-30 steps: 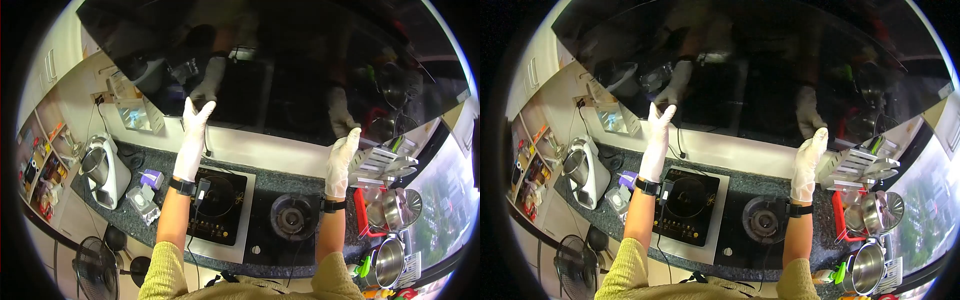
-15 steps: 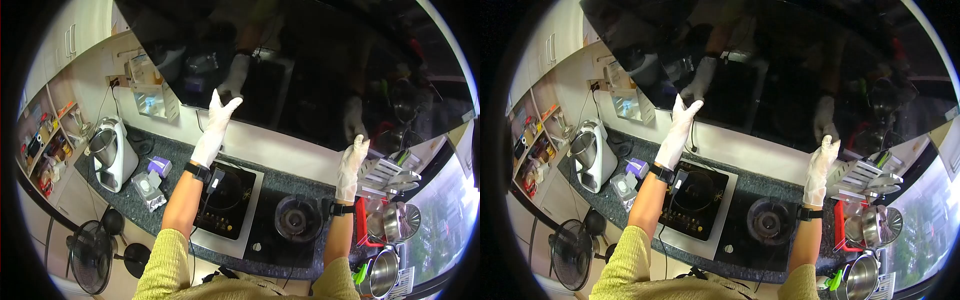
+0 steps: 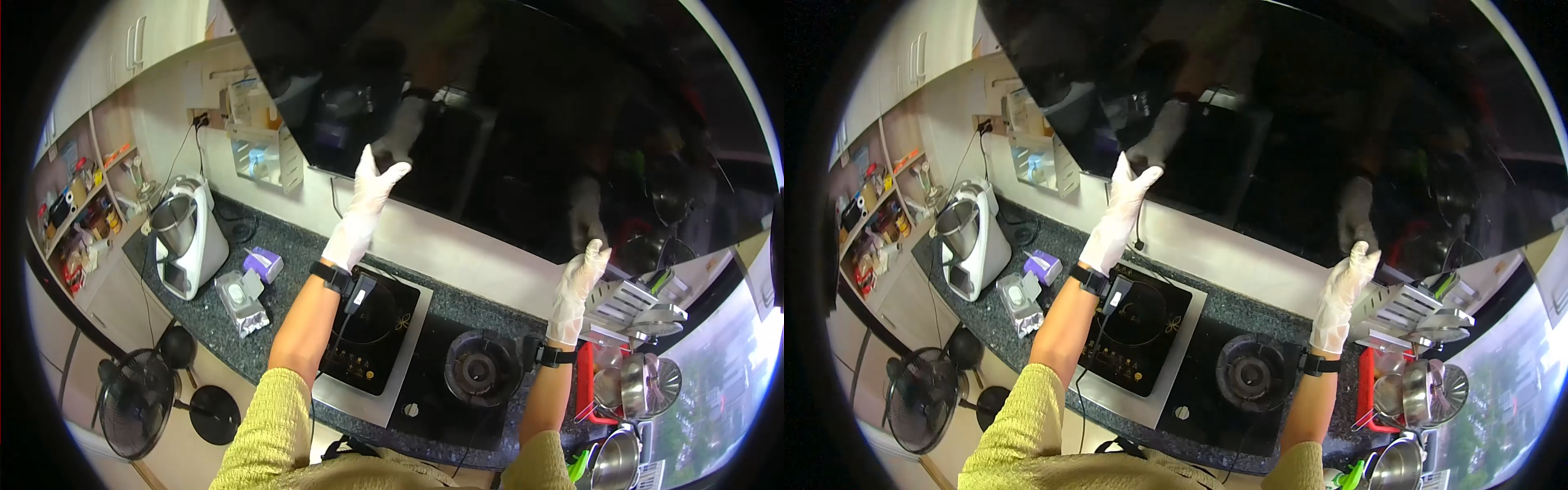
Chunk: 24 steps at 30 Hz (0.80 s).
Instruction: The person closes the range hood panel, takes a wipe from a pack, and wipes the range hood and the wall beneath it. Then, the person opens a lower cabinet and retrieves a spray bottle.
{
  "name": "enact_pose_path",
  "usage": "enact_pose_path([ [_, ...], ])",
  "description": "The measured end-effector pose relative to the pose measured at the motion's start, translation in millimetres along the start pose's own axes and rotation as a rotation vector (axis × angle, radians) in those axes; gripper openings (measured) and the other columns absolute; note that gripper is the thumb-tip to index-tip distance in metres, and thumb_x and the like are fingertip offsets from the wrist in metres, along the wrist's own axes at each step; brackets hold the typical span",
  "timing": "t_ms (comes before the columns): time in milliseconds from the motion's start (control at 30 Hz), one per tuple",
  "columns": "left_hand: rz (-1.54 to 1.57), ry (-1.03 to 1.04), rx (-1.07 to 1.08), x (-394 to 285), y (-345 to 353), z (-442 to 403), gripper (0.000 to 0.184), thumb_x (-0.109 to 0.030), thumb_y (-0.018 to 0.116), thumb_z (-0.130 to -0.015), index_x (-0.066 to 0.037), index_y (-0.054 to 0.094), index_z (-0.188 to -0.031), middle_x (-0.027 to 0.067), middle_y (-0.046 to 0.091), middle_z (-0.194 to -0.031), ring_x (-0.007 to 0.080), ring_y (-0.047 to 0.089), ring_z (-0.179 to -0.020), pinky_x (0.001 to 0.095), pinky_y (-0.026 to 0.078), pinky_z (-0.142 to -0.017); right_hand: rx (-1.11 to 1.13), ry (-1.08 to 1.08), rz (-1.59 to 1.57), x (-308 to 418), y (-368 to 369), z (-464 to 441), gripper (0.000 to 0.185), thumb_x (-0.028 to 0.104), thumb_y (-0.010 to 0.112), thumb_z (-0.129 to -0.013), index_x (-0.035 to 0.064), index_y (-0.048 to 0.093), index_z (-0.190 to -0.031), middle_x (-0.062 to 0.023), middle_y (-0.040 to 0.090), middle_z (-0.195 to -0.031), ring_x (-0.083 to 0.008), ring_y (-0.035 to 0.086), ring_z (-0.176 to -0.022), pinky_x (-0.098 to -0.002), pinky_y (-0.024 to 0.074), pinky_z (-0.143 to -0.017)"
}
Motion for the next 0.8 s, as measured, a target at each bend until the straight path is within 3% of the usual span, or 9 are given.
enact_pose_path([
  [100, -0.075, -0.052, -0.020, 1.2, -5.9, 1.9, 0.066, -0.024, 0.081, -0.069, -0.002, 0.046, -0.122, 0.0105, 0.056, -0.112, 0.0186, 0.051, -0.108, 0.0320, 0.038, -0.096, -0.024, 0.029, 0.085, 3.1, 1.9, 1.5, 0.030, 0.021, 0.059, -0.092, -0.0018, 0.052, -0.110, -0.0105, 0.058, -0.109, -0.0169, 0.052, -0.101, -0.0294, 0.0371, -0.095],
  [200, -0.345, -0.002, -0.368, -11.0, -20.8, 25.1, 0.075, -0.025, 0.081, -0.069, -0.003, 0.039, -0.127, 0.0133, 0.044, -0.126, 0.0231, 0.042, -0.120, 0.0381, 0.033, -0.103, -0.029, 0.033, 0.176, 12.2, 10.1, 7.6, 0.032, 0.024, 0.056, -0.093, -0.0019, 0.051, -0.111, -0.0109, 0.056, -0.110, -0.0172, 0.051, -0.102, -0.0295, 0.0370, -0.095],
  [267, -0.093, -0.130, -0.485, -1.8, -22.8, 53.9, 0.081, -0.024, 0.079, -0.072, -0.003, 0.031, -0.134, 0.0156, 0.032, -0.139, 0.0264, 0.031, -0.131, 0.0407, 0.026, -0.109, -0.049, 0.034, 0.436, 31.5, 23.3, 23.9, 0.043, 0.032, 0.054, -0.093, -0.0025, 0.049, -0.118, -0.0120, 0.054, -0.116, -0.0189, 0.048, -0.108, -0.0305, 0.0340, -0.098],
  [333, 0.232, -0.417, -0.437, 41.6, -5.4, 85.8, 0.093, -0.030, 0.075, -0.077, -0.002, 0.017, -0.144, 0.0177, 0.021, -0.148, 0.0283, 0.022, -0.137, 0.0400, 0.020, -0.112, -0.048, 0.032, 0.600, 40.0, 35.6, 31.3, 0.053, 0.040, 0.053, -0.093, -0.0031, 0.047, -0.125, -0.0132, 0.052, -0.123, -0.0206, 0.046, -0.113, -0.0315, 0.0309, -0.102],
  [400, 0.351, -0.755, -0.236, 66.8, 20.9, 106.2, 0.100, -0.040, 0.070, -0.081, -0.003, 0.005, -0.147, 0.0183, 0.010, -0.153, 0.0287, 0.015, -0.141, 0.0392, 0.017, -0.114, 0.006, -0.001, 0.406, 4.2, -13.9, 2.1, 0.055, 0.040, 0.055, -0.092, -0.0036, 0.047, -0.125, -0.0118, 0.053, -0.124, -0.0181, 0.046, -0.115, -0.0311, 0.0307, -0.104],
  [567, 0.524, -0.936, 0.039, 75.1, 56.2, 101.9, 0.112, -0.055, 0.067, -0.078, 0.001, -0.001, -0.146, 0.0240, 0.028, -0.146, 0.0289, 0.026, -0.137, 0.0380, 0.019, -0.113, 0.014, 0.102, 0.273, -3.3, -41.8, -13.3, 0.058, 0.042, 0.049, -0.095, -0.0066, 0.046, -0.127, -0.0122, 0.050, -0.129, -0.0164, 0.046, -0.117, -0.0286, 0.0317, -0.104],
  [700, 0.793, -0.888, -0.135, 106.7, 85.2, 94.5, 0.112, -0.032, 0.072, -0.082, 0.001, -0.015, -0.143, 0.0194, 0.024, -0.149, 0.0244, 0.027, -0.137, 0.0337, 0.019, -0.112, -0.028, 0.231, 0.086, 3.3, -6.4, 4.0, 0.059, 0.043, 0.052, -0.093, -0.0058, 0.047, -0.126, -0.0142, 0.050, -0.130, -0.0195, 0.048, -0.117, -0.0342, 0.0354, -0.104],
  [767, 0.777, -0.786, -0.211, 126.9, 99.1, 91.9, 0.080, -0.009, 0.067, -0.084, -0.003, 0.008, -0.139, 0.0159, 0.029, -0.145, 0.0212, 0.029, -0.135, 0.0309, 0.023, -0.112, -0.079, 0.268, 0.186, 4.4, -21.5, 0.4, 0.059, 0.043, 0.052, -0.093, -0.0053, 0.046, -0.128, -0.0141, 0.050, -0.130, -0.0206, 0.049, -0.117, -0.0356, 0.0383, -0.101],
  [800, 0.876, -0.711, -0.237, 119.7, 97.5, 86.8, 0.067, -0.002, 0.064, -0.084, -0.006, 0.018, -0.132, 0.0150, 0.032, -0.143, 0.0200, 0.030, -0.135, 0.0298, 0.024, -0.112, -0.103, 0.239, 0.186, 3.6, -14.7, 1.4, 0.056, 0.042, 0.053, -0.093, -0.0049, 0.049, -0.123, -0.0102, 0.054, -0.117, -0.0168, 0.050, -0.105, -0.0320, 0.0400, -0.094],
])
Point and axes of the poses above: each hand's wrist, its own z-axis away from the middle knuckle, its own y-axis out of the palm, x = y × z, the point moved 6 cm from there along -z, towards the middle knuckle
